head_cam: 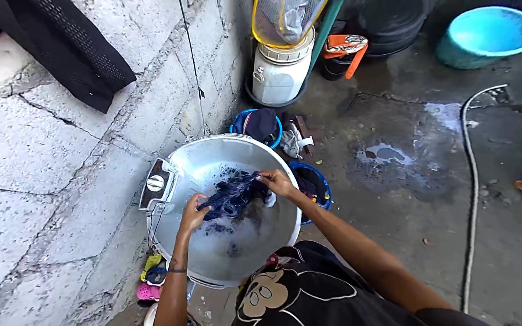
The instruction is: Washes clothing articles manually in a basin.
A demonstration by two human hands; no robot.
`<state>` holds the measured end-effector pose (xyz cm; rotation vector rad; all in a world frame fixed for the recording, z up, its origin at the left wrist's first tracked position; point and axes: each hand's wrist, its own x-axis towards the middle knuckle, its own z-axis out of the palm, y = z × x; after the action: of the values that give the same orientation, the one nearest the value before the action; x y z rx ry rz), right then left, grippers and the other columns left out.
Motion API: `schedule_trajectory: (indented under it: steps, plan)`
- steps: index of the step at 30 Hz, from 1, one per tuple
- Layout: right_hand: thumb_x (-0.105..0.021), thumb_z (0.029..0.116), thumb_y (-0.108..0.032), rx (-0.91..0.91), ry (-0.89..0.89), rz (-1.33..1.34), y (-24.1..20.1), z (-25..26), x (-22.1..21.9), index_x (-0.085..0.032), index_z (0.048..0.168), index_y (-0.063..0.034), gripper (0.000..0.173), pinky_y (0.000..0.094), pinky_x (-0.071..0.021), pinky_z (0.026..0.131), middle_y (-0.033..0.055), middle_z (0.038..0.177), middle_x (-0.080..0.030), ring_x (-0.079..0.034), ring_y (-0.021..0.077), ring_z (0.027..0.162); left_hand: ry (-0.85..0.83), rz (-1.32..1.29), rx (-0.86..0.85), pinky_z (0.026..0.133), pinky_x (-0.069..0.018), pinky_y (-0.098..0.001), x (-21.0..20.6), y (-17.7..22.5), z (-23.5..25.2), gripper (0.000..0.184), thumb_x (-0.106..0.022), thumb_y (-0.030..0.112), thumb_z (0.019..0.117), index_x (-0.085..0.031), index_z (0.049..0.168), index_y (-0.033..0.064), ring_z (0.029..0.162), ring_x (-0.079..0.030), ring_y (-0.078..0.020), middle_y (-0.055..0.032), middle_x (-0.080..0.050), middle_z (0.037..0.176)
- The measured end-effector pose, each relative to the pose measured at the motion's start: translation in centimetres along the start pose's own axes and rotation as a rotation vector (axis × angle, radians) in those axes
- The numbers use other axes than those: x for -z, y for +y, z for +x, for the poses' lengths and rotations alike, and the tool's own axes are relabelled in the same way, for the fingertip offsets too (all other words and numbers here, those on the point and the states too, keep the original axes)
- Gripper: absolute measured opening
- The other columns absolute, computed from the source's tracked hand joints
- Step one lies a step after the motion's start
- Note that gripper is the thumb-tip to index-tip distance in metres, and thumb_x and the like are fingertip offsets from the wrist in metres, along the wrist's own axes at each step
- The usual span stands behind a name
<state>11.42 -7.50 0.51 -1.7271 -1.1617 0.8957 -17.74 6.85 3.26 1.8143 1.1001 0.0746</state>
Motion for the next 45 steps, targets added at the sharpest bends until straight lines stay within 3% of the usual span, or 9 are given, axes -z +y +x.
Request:
schedule_trajectory:
  steps: [5,9,14,22,26,32,35,39,45]
  plan:
    - [-0.063,0.1011,-0.017,0.018,-0.042,0.015,0.4,1.9,0.2,-0.066,0.105,0.0083,0.025,0.0404,-0.0504,0.081,0.0173,0.091,-0.066,-0.061,0.0211,0.082,0.16,-0.123,-0.146,0.096,-0.0525,-0.0353,-0.5,0.9,-0.7,0.026,-0.062,0.004,0.0979,-0.064,0.119,-0.0106,0.102,-0.068,-0.0189,-0.022,-0.07,0.11]
    - [-0.089,0.0803,-0.027,-0.133,-0.213,-0.174,-1.2,2.1,4.0,-0.065,0.12,0.0029,0.056,0.0543,-0.0506,0.096,0.0233,0.111,-0.068,-0.066,0.0341,0.105,0.299,-0.149,-0.221,0.106,-0.0455,-0.0402,0.9,-1.0,-0.5,0.027,-0.056,-0.003,0.0965,-0.065,0.12,-0.0126,0.12,-0.058,-0.0298,-0.0284,-0.062,0.123]
    - [-0.082,0.0864,-0.012,-0.163,-0.255,-0.082,-5.5,1.5,2.8,-0.068,0.105,0.0038,0.028,0.0415,-0.0525,0.086,0.0154,0.097,-0.068,-0.064,0.0212,0.088,0.292,0.067,0.006,0.111,-0.0444,-0.0488,-1.1,-3.8,0.5,0.033,-0.048,-0.003,0.1017,-0.059,0.132,-0.0101,0.126,-0.059,-0.0393,-0.0302,-0.062,0.131]
    - [-0.074,0.0897,-0.007,0.087,-0.254,-0.006,-13.9,1.0,-3.7,-0.069,0.093,0.0025,0.012,0.0373,-0.0506,0.075,0.0105,0.085,-0.066,-0.061,0.0166,0.078,0.285,-0.41,-0.057,0.124,-0.0253,-0.0463,-12.1,-3.9,2.1,0.116,-0.085,0.002,0.0707,-0.009,0.157,-0.0111,0.152,-0.022,-0.0417,-0.0366,-0.013,0.162]
    - [-0.075,0.0902,-0.006,0.174,-0.391,-0.053,-17.2,-0.2,-1.0,-0.069,0.09,0.0002,0.008,0.0284,-0.0472,0.068,0.0043,0.078,-0.063,-0.056,0.0083,0.07,0.26,-0.684,-0.116,0.111,-0.0439,-0.0348,-11.9,0.2,3.1,0.116,-0.086,-0.004,0.0673,-0.009,0.154,-0.0103,0.134,-0.05,-0.0272,-0.0315,-0.04,0.149]
    - [-0.079,0.0842,-0.005,0.333,-0.157,-0.05,-16.2,0.3,4.0,-0.077,0.087,-0.0061,0.003,0.0296,-0.0521,0.06,0.0025,0.076,-0.071,-0.062,0.0074,0.063,0.276,-0.419,-0.034,0.113,-0.0406,-0.0492,-9.4,-1.9,4.6,0.077,-0.074,0.028,0.0914,-0.037,0.146,-0.0112,0.138,-0.044,-0.0424,-0.0372,-0.041,0.147]
    - [-0.077,0.0815,0.006,0.306,-0.162,0.179,-16.2,0.0,3.8,-0.077,0.09,-0.0025,0.012,0.0201,-0.054,0.062,0.0005,0.078,-0.073,-0.063,0.0009,0.066,0.12,-0.539,0.263,0.114,-0.0386,-0.0554,-11.8,-3.8,4.5,0.071,-0.056,0.031,0.1059,-0.019,0.159,0.0025,0.144,-0.041,-0.0391,-0.0287,-0.035,0.158]
    - [-0.069,0.0878,0.008,0.135,-0.162,0.402,-15.9,-0.6,4.8,-0.076,0.098,-0.0053,0.018,0.0215,-0.0558,0.065,-0.0017,0.084,-0.074,-0.065,0.0024,0.071,0.175,-1.016,0.3,0.088,-0.0565,-0.0444,-14.7,-3.4,4.1,0.045,-0.033,0.032,0.113,-0.045,0.143,0.0004,0.107,-0.065,-0.0236,-0.0176,-0.063,0.125]
    - [-0.045,0.1042,-0.01,-0.191,-0.261,0.626,-9.4,-1.3,7.8,-0.058,0.121,-0.0248,0.026,0.028,-0.0584,0.07,-0.0019,0.099,-0.068,-0.067,0.0082,0.081,0.387,-0.977,0.214,0.109,-0.0453,-0.0512,-10.6,-1.5,2.5,0.059,-0.035,0.023,0.1118,-0.009,0.162,0.008,0.138,-0.046,-0.0325,-0.0253,-0.033,0.158]
